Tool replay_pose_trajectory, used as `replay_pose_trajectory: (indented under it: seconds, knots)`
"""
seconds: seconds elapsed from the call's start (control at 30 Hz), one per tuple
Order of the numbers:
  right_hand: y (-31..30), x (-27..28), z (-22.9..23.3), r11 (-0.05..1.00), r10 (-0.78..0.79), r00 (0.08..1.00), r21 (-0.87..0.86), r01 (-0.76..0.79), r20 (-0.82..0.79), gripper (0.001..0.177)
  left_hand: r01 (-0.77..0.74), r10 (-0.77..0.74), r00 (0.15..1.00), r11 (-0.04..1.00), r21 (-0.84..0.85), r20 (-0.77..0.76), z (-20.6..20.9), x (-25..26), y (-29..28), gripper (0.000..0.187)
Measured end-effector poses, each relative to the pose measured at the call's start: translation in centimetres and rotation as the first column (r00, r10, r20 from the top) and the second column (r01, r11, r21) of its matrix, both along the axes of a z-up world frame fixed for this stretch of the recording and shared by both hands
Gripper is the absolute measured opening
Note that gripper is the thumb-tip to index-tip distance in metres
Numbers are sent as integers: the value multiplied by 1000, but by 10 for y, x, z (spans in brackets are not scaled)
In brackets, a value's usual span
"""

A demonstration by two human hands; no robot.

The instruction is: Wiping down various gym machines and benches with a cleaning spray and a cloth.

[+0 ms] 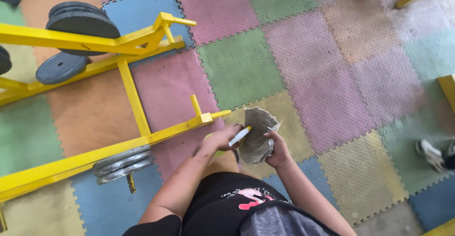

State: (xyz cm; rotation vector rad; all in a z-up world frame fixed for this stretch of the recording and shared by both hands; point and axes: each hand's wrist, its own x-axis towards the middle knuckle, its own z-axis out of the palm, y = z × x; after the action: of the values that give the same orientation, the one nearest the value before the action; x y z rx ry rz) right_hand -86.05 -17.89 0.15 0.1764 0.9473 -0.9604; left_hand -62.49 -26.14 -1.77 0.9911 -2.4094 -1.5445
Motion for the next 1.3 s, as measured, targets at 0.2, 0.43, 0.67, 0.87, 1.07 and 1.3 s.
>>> replay_pose_trajectory:
  seconds: [0.2,0.43,0.67,0.87,1.07,1.3]
  knots:
    - [-29,-19,9,999,-41,999,-13,41,29,47,-8,22,989,995,-95,145,21,-22,-41,59]
    - [-101,-64,4,999,-30,999,-24,30,-18,47,-83,76,995,990,-111,-62,-32,-32,-126,59]
    - [-251,-112,-8,997,-69,997,-38,68,-30,44,-174,169,984,981,-91,-59,-53,-76,-265,53]
    - [-422,-143,-14,998,8,1000,-59,-8,-6,46,-133,139,989,986,-102,58,-14,-131,-411,62]
    - [-524,-168,13,994,-16,999,-107,21,49,46,-49,75,989,979,-198,126,27,-173,-511,50]
    - [-656,-214,-4,984,65,991,-175,-45,115,46,-175,174,984,962,-212,-23,14,-207,-619,50]
